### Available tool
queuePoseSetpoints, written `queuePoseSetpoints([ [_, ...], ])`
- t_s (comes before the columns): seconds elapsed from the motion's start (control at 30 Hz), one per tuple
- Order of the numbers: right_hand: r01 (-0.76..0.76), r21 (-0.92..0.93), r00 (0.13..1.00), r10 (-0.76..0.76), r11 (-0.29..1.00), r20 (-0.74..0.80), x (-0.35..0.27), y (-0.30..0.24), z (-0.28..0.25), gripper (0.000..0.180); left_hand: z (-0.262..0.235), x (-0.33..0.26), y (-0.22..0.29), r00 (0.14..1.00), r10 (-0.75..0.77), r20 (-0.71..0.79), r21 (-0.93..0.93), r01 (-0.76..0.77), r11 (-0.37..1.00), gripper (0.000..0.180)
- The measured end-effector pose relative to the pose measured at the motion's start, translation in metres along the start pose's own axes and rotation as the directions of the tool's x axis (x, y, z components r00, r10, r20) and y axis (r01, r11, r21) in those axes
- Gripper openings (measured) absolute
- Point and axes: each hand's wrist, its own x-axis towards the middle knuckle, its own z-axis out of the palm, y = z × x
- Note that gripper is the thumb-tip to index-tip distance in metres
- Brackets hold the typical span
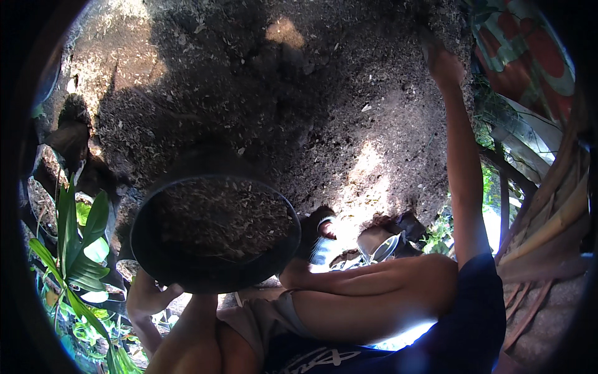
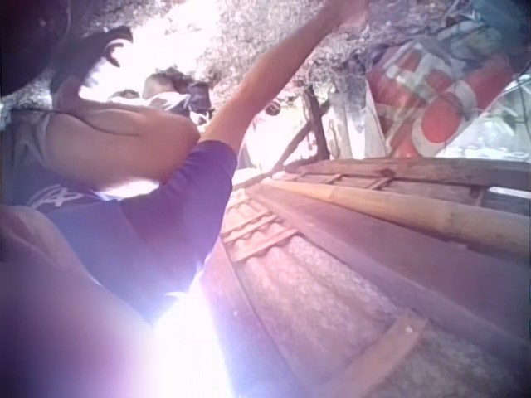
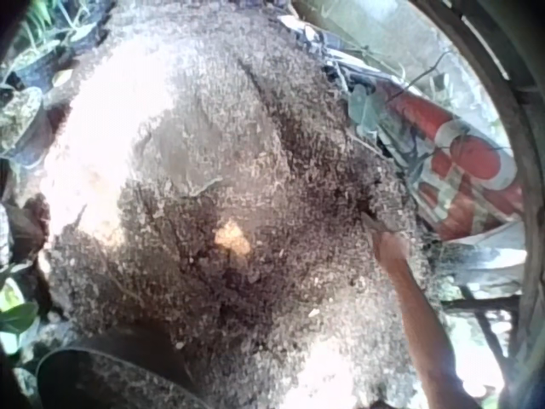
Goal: The person scoops soil from a large pile on the ground using a small trowel and transfers it into a black plastic pot held in the left hand. The person repeats this scooping and filling action multiple times until the pot is full.
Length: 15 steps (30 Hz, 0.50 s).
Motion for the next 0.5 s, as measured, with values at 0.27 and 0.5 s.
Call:
queuePoseSetpoints([
  [0.27, 0.016, -0.047, 1.0, -0.017, 0.999, -0.004, 0.014, 0.005, -0.002, 0.031, 0.008, -0.004, 0.005, 0.999, -0.036, -0.026, -0.008, 0.035, 0.999, 0.068],
  [0.5, 0.344, -0.231, 0.932, -0.36, 0.91, -0.031, 0.05, 0.049, 0.066, 0.035, 0.006, -0.004, 0.004, 1.0, 0.011, -0.023, -0.022, -0.011, 1.0, 0.069],
])
